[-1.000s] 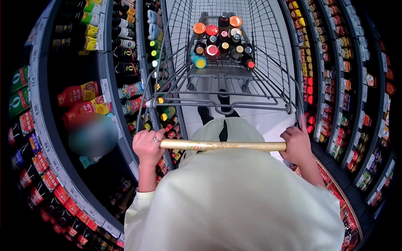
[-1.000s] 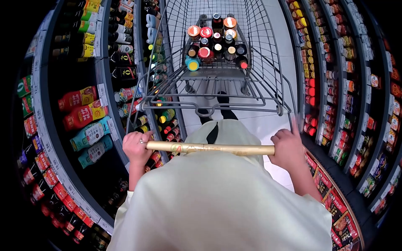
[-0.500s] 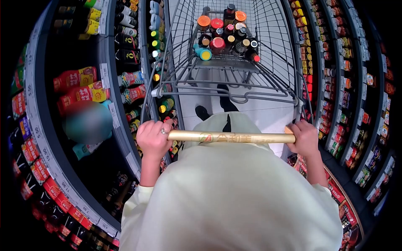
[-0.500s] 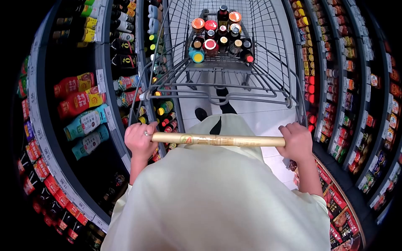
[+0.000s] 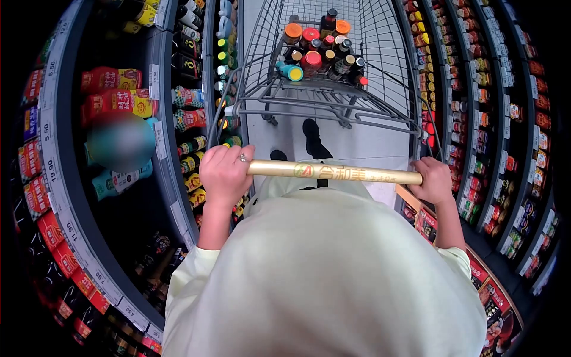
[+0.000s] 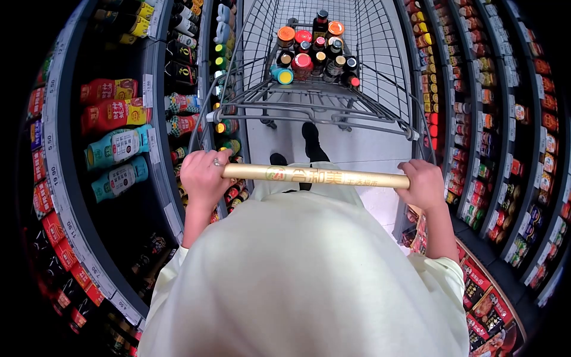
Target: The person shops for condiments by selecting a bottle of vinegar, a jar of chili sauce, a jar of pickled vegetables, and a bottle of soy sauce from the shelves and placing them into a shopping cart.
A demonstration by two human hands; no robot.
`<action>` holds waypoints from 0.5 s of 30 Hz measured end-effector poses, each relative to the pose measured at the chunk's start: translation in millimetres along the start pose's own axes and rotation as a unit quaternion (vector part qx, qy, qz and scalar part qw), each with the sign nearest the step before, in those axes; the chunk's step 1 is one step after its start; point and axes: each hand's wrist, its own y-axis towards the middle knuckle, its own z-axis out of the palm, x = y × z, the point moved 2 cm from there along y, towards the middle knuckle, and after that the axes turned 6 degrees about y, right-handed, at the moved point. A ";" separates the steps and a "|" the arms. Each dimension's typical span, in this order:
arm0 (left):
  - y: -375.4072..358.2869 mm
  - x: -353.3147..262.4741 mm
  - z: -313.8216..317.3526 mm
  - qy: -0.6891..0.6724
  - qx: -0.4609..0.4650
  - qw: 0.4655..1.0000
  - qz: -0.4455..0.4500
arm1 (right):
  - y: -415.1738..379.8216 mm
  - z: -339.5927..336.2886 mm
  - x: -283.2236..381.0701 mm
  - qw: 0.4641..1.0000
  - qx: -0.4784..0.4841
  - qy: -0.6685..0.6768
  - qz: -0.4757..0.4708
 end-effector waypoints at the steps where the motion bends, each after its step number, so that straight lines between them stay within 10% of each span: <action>1: -0.9 -0.7 -0.5 -0.002 0.004 1.000 -0.001 | -0.5 -0.5 1.0 1.000 0.006 0.007 0.007; 5: -4.7 -0.1 -2.3 -0.009 -0.001 1.000 0.001 | 3.9 -12.8 13.6 0.995 0.072 0.060 0.033; 7: -7.8 0.1 -1.8 -0.005 0.014 1.000 0.004 | 8.8 -12.9 8.8 0.952 0.048 0.303 0.024; 15: 7.7 -1.8 -29.0 -0.058 0.140 0.988 -0.004 | 156.7 -42.1 13.7 0.970 -0.037 0.239 0.013</action>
